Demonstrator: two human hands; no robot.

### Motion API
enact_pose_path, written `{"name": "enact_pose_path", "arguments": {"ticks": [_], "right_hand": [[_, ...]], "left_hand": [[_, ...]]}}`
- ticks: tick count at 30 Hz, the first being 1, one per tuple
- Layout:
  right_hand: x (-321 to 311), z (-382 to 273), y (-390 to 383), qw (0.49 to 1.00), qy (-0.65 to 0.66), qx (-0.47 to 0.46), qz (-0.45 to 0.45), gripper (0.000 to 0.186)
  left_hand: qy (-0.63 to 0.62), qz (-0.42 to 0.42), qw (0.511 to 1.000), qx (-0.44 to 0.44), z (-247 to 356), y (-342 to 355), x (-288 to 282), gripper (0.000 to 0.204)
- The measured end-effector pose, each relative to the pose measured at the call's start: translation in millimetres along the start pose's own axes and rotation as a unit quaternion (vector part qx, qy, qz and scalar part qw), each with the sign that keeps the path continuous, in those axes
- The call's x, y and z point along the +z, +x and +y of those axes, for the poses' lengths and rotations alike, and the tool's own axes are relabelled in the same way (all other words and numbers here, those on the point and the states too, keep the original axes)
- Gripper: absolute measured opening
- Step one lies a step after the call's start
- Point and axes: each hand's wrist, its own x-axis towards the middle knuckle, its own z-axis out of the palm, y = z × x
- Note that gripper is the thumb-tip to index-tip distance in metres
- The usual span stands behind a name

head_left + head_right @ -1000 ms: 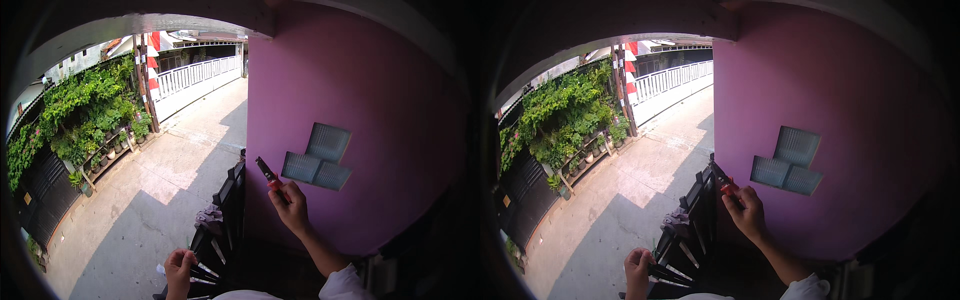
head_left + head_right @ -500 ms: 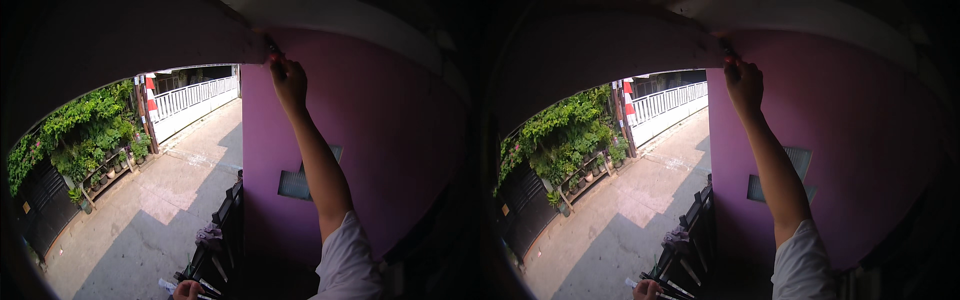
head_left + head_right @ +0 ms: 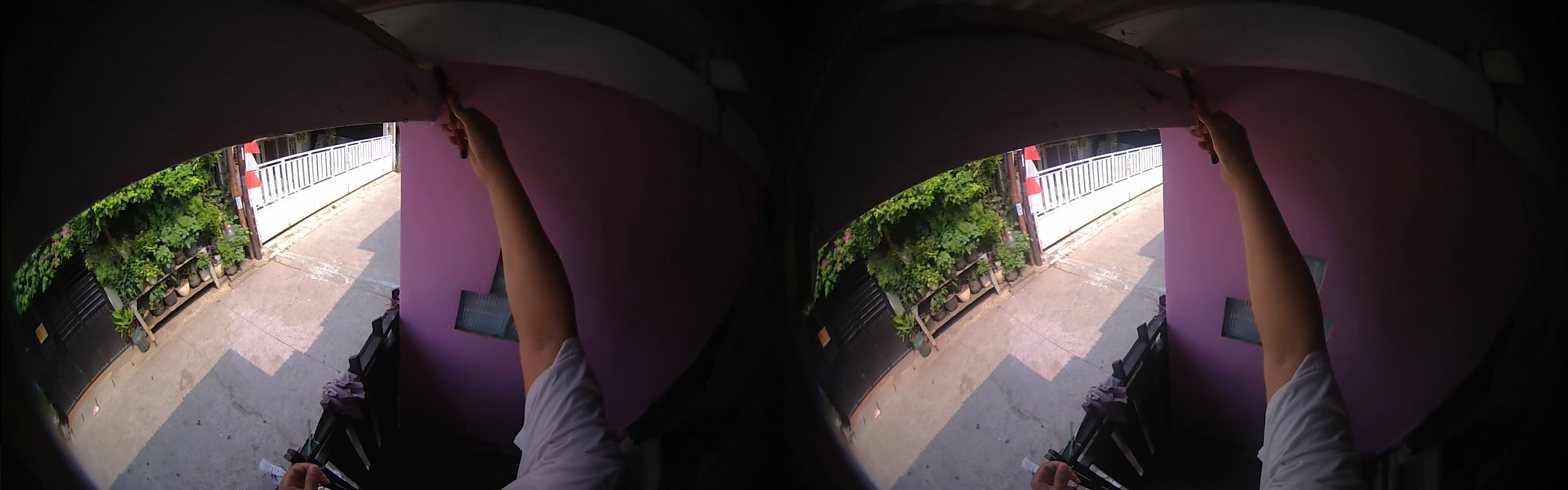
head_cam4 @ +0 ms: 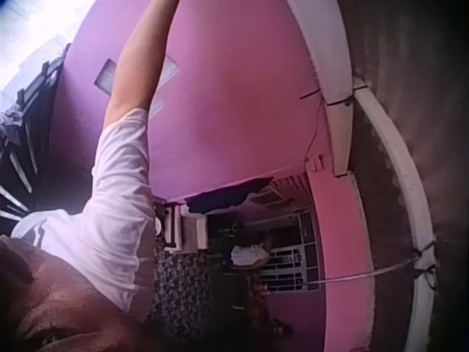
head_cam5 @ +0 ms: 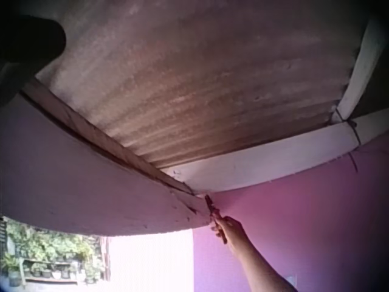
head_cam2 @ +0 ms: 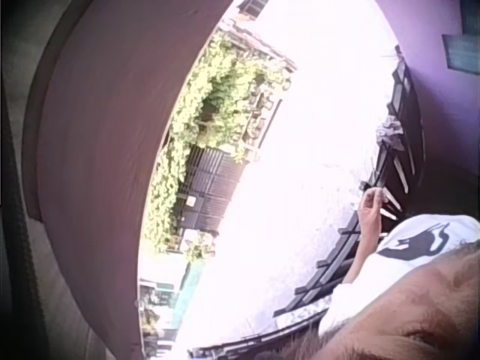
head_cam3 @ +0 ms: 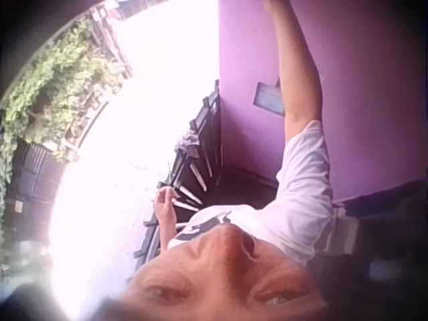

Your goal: The person uses a pair of pliers to cut and strip a wire, then uses the tool to push the cable into a gap in the ceiling structure.

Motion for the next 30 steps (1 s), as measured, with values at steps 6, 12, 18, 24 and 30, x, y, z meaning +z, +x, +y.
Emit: {"name": "enact_pose_path", "arguments": {"ticks": [6,12,18,24,30], "right_hand": [[-1.3,-4.4,4.2,0.999,0.030,0.019,-0.024,0.042],[-4.9,-3.0,9.6,0.999,0.035,0.014,-0.019,0.044],[-3.4,-2.2,14.4,0.999,0.026,0.014,-0.015,0.045],[-3.6,-4.0,14.7,0.999,0.027,0.023,-0.009,0.046],[-4.2,-5.5,15.2,0.998,0.047,0.046,-0.015,0.044]], "left_hand": [[-0.003,0.004,1.000,0.005,4.8,-0.3,-3.4,0.014],[0.008,0.011,1.000,-0.013,6.3,0.5,-3.3,0.015],[0.018,0.005,1.000,-0.018,5.0,2.7,-7.0,0.015],[0.010,-0.002,1.000,-0.017,2.8,3.8,-8.4,0.015],[-0.004,0.007,1.000,-0.019,3.1,3.6,-6.2,0.015]]}}
